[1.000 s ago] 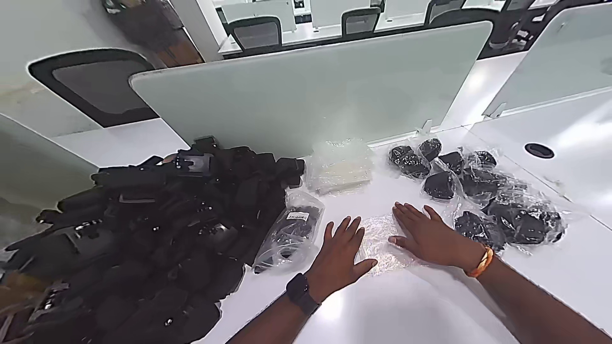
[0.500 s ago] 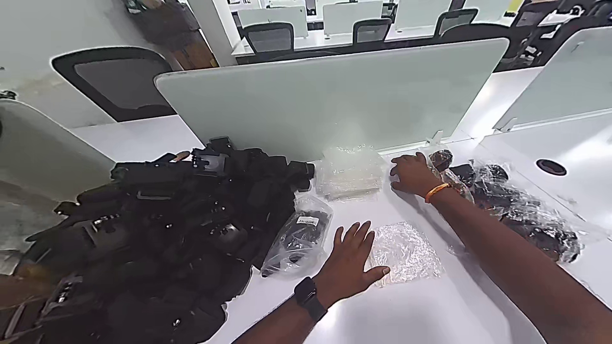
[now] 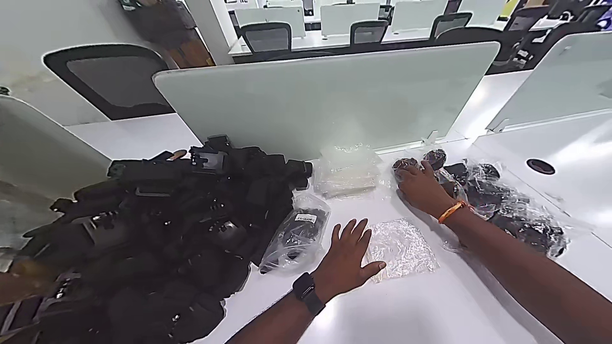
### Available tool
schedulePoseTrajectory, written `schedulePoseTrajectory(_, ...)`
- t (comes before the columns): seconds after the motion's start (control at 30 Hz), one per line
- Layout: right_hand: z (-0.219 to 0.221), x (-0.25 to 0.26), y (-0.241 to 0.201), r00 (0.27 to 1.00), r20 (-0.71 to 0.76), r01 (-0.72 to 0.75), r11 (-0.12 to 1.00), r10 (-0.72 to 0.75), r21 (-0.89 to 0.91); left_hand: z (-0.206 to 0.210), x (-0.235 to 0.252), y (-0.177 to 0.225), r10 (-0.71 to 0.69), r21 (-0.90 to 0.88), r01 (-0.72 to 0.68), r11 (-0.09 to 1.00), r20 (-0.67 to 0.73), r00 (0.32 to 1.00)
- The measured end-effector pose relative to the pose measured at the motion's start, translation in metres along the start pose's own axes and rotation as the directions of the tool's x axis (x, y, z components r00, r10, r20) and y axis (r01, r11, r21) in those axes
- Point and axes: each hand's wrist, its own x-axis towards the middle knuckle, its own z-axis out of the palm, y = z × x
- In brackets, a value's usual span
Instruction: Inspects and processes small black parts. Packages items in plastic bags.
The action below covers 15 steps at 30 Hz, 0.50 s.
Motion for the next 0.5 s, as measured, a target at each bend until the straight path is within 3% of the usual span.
schedulePoseTrajectory(0.17, -0.015, -0.030, 0.008, 0.994, 0.096, 0.049, 0.995, -0.057, 0.082, 0.001, 0.000, 0.000, 0.010, 0.018, -0.010, 1.000, 0.012, 1.000)
schedulePoseTrajectory(0.4, -0.036, -0.044, 0.052, 0.989, -0.122, -0.036, 0.933, 0.086, 0.359, 0.000, 0.001, 0.000, 0.003, 0.010, -0.004, 1.000, 0.026, 1.000)
schedulePoseTrajectory(0.5, -0.054, -0.055, 0.066, 0.971, -0.146, -0.081, 0.836, 0.190, 0.543, 0.000, 0.001, 0.000, 0.001, 0.003, -0.001, 1.000, 0.032, 0.999)
